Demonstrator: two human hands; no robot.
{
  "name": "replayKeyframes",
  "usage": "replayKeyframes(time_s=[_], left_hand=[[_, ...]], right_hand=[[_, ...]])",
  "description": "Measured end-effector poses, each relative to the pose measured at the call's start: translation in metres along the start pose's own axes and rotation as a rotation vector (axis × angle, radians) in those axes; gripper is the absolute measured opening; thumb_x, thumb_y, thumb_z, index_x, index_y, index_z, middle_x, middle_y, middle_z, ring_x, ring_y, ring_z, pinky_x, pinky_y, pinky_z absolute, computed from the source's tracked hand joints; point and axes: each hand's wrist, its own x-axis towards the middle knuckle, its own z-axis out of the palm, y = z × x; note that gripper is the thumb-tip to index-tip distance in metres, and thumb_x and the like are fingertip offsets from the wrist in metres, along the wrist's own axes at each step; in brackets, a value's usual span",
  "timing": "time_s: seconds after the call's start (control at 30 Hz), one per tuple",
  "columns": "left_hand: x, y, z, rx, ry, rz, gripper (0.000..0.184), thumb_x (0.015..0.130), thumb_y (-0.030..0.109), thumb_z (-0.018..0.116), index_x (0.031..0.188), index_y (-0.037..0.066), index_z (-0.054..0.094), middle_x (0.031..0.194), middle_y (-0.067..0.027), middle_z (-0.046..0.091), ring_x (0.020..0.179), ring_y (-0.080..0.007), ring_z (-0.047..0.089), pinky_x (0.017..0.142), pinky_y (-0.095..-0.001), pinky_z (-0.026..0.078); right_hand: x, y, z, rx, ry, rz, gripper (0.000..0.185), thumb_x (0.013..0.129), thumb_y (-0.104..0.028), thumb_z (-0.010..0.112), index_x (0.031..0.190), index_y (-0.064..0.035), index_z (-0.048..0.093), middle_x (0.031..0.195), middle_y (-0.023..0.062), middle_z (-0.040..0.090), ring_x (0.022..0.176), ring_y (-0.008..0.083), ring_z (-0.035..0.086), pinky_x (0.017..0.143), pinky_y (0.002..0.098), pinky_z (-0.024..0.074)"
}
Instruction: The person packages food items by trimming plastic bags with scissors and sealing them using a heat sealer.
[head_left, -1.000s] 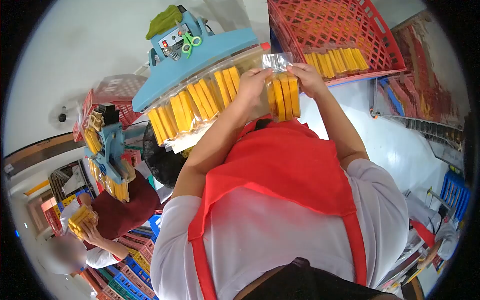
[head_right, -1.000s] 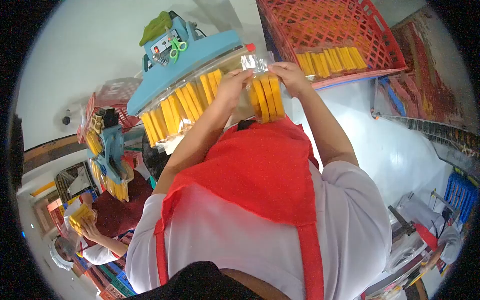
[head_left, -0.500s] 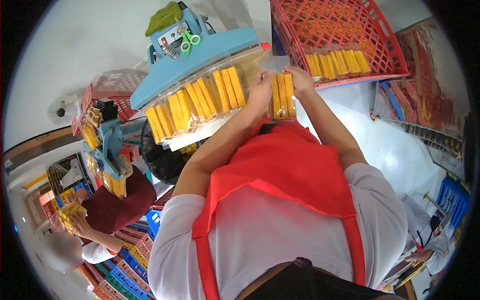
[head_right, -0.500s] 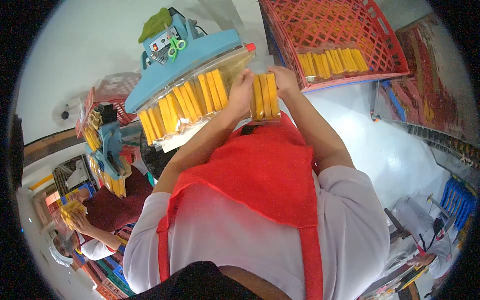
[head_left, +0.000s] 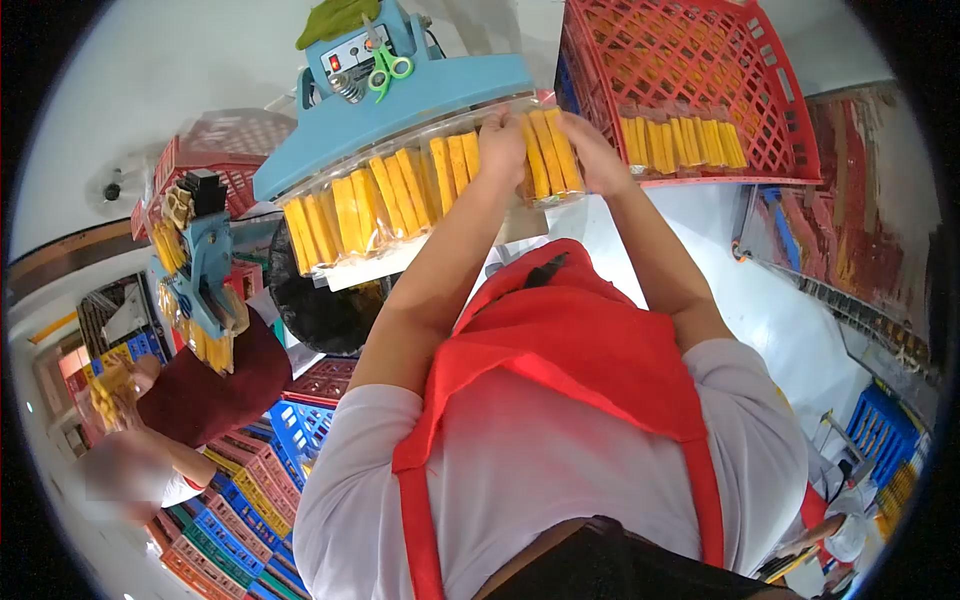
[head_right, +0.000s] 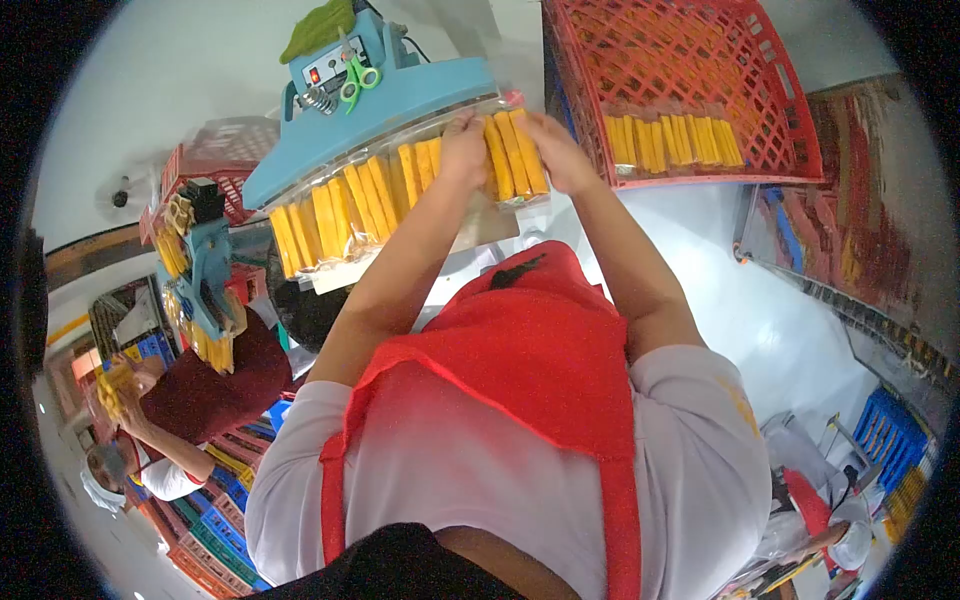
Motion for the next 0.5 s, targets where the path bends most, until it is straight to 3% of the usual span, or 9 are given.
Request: replayKeyframes(time_s=[0.07, 0.27, 0.33, 0.37, 0.43, 0.47, 0.5], left_hand=[[-0.001, -0.002, 0.001, 0.024, 0.051, -0.012, 0.038, 0.085, 0.005, 0.034, 0.122, -0.005, 0.029, 0.109, -0.0168, 0.048, 0.093, -0.0248, 0.054, 0.078, -0.0341, 0.046], [0.003, -0.003, -0.006, 0.17, 0.034, 0.157, 0.034, 0.082, 0.006, 0.038, 0.112, -0.01, 0.039, 0.108, -0.0202, 0.048, 0.091, -0.0248, 0.054, 0.075, -0.0334, 0.047], [-0.021, 0.014, -0.008, 0.595, -0.008, 0.345, 0.037, 0.08, 0.012, 0.045, 0.11, -0.01, 0.043, 0.112, -0.0255, 0.045, 0.099, -0.0316, 0.051, 0.081, -0.0357, 0.043], [-0.031, 0.014, -0.016, 0.596, -0.006, 0.343, 0.037, 0.08, 0.012, 0.045, 0.11, -0.01, 0.043, 0.112, -0.0255, 0.045, 0.099, -0.0316, 0.051, 0.081, -0.0357, 0.043], [-0.049, 0.015, -0.041, 1.07, -0.116, 0.618, 0.054, 0.077, 0.019, 0.053, 0.123, -0.003, 0.034, 0.121, -0.0252, 0.04, 0.116, -0.0352, 0.036, 0.094, -0.0391, 0.03], [-0.057, 0.019, -0.056, 1.076, -0.112, 0.612, 0.054, 0.077, 0.019, 0.053, 0.123, -0.003, 0.034, 0.121, -0.0252, 0.04, 0.116, -0.0352, 0.036, 0.094, -0.0391, 0.03], [-0.065, 0.025, -0.072, 1.31, -0.144, 0.69, 0.056, 0.077, 0.023, 0.053, 0.125, 0.001, 0.033, 0.125, -0.0237, 0.036, 0.119, -0.0361, 0.03, 0.096, -0.0429, 0.025]], right_hand=[[-0.012, 0.015, 0.003, -0.295, 0.054, -0.195, 0.038, 0.076, -0.013, 0.06, 0.109, 0.0004, 0.047, 0.097, 0.0058, 0.055, 0.091, 0.0146, 0.052, 0.079, 0.0272, 0.042], [-0.007, 0.017, 0.016, -0.201, -0.007, -0.114, 0.038, 0.078, -0.008, 0.056, 0.113, -0.0011, 0.045, 0.1, 0.0069, 0.055, 0.089, 0.0149, 0.055, 0.077, 0.0272, 0.0442], [-0.004, 0.021, 0.017, -0.196, -0.02, -0.113, 0.037, 0.079, -0.008, 0.054, 0.114, -0.0016, 0.044, 0.103, 0.0067, 0.054, 0.091, 0.0142, 0.053, 0.079, 0.0267, 0.0428], [-0.002, 0.023, 0.018, -0.193, -0.032, -0.117, 0.037, 0.08, -0.009, 0.052, 0.115, -0.0021, 0.043, 0.106, 0.0064, 0.053, 0.094, 0.0135, 0.052, 0.08, 0.0261, 0.0415], [-0.002, 0.025, 0.024, -0.2, -0.022, -0.101, 0.037, 0.08, -0.009, 0.052, 0.115, -0.0022, 0.043, 0.106, 0.0068, 0.053, 0.093, 0.0138, 0.053, 0.08, 0.0262, 0.0419], [-0.002, 0.027, 0.028, -0.209, -0.013, -0.086, 0.037, 0.08, -0.01, 0.053, 0.115, -0.0022, 0.044, 0.106, 0.0072, 0.053, 0.093, 0.014, 0.053, 0.079, 0.0263, 0.0423], [-0.003, 0.029, 0.032, -0.204, -0.017, -0.082, 0.037, 0.08, -0.01, 0.053, 0.115, -0.0022, 0.044, 0.106, 0.0072, 0.053, 0.093, 0.014, 0.053, 0.079, 0.0263, 0.0423]])
